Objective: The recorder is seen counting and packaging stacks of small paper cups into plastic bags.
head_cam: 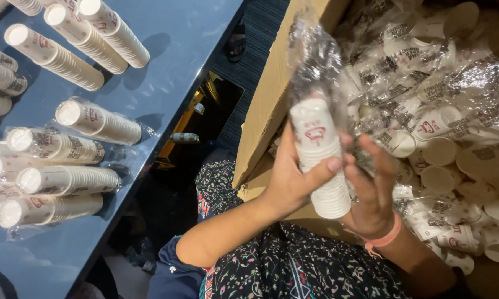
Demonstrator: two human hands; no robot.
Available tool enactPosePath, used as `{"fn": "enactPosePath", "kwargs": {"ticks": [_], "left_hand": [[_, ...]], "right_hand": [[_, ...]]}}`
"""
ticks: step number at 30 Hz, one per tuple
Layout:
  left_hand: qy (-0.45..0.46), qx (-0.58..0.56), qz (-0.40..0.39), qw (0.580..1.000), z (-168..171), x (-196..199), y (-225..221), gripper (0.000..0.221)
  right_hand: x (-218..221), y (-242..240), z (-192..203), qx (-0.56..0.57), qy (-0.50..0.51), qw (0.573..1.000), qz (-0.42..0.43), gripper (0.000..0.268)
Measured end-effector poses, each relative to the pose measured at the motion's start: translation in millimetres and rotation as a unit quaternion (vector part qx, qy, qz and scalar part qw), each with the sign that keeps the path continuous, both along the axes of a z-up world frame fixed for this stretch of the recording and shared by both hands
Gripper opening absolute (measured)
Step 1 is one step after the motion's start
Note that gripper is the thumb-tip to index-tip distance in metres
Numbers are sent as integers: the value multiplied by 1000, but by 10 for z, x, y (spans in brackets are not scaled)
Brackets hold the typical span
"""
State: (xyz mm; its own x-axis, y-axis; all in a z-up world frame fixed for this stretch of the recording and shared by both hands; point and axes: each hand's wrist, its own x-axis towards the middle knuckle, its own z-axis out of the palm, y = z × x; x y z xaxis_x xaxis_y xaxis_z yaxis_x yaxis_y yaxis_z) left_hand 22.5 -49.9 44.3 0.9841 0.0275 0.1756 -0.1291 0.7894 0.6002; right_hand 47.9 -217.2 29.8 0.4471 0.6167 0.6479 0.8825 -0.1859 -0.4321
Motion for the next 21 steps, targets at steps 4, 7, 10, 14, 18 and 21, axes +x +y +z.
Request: {"fn": "enactPosePath", "kwargs": {"ticks": [4,7,10,14,18,21], "left_hand": [[-5,168,26,985,-301,-179,-165,66],[1,173,-34,984,-188,-197,-139,72],[-63,351,-53,933,-10,-209,-38,89],[-137,434,54,889,-8,-232,-45,98],[-172,426,260,849,-110,-257,-41,93],[-231,559,358,711,179,-244,61,53]], "right_hand": [[-27,75,121,5,-64,986,-154,69],[-10,-3,-38,-1,-49,982,-180,67],[8,-204,-310,123,16,979,-161,65],[-30,-363,-472,219,134,956,-143,51],[-2,-293,-322,221,153,933,-238,44],[21,-450,-541,217,142,953,-155,32]]}}
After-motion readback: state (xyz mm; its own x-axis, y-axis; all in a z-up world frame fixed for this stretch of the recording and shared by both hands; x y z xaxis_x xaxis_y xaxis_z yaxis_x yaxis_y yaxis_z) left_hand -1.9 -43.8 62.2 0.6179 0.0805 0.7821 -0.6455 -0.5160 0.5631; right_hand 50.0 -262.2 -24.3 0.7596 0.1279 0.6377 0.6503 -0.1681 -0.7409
